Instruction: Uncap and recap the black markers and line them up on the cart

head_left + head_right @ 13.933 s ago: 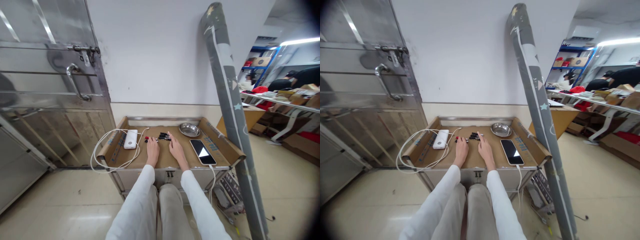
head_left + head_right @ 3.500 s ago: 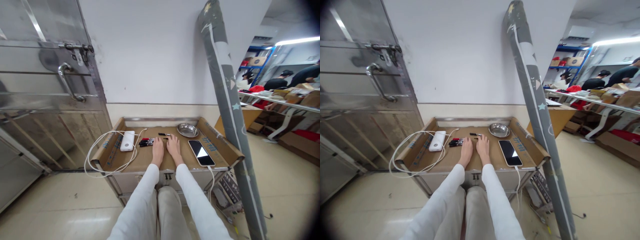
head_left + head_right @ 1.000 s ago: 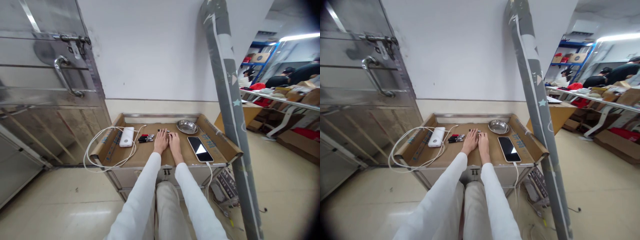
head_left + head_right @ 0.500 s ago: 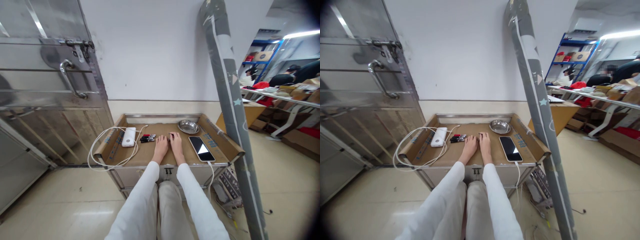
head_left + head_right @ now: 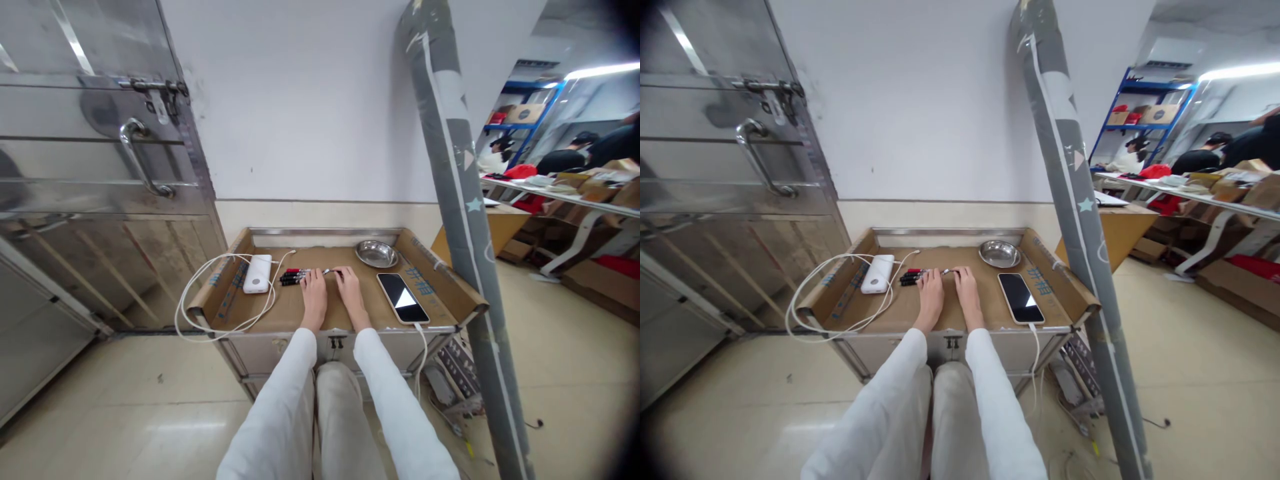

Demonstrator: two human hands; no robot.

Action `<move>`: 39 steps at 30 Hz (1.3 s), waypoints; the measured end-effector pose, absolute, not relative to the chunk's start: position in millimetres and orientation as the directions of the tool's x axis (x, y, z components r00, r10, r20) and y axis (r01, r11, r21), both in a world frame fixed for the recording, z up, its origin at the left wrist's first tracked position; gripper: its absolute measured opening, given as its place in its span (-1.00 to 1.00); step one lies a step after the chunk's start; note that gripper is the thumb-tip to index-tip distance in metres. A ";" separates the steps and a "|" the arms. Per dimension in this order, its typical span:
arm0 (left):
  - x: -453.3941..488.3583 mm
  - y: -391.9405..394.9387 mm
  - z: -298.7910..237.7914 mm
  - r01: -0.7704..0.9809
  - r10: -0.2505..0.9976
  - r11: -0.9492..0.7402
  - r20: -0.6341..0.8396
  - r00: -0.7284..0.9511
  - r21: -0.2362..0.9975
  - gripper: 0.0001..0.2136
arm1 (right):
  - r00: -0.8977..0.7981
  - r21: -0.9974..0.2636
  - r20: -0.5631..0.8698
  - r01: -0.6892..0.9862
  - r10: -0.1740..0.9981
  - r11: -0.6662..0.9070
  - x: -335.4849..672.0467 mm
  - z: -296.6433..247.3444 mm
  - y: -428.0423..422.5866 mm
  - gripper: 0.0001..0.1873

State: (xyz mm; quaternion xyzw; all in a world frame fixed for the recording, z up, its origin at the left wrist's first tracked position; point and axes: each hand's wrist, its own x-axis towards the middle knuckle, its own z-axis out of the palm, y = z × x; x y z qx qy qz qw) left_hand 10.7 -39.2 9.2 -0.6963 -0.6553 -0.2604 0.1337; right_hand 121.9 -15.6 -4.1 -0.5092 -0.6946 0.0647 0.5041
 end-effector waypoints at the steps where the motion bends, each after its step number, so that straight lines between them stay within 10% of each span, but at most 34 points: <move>1: 10.5 -39.6 9.3 0.983 0.845 -0.100 0.535 0.004 0.152 -0.75 | 0.030 -0.604 0.633 0.644 0.773 0.470 122.0 -3.9 -15.9 -0.74; 23: 11.1 -42.3 12.4 0.973 0.846 0.010 0.517 -0.130 0.229 -0.76 | -0.125 -0.637 0.500 0.617 0.857 0.462 114.0 5.5 -25.9 -0.39; 39: 9.6 -48.1 11.1 0.934 0.808 0.230 0.482 -0.340 0.272 -0.71 | -0.050 -0.524 0.519 0.770 0.853 0.364 117.6 -16.7 -15.8 -0.52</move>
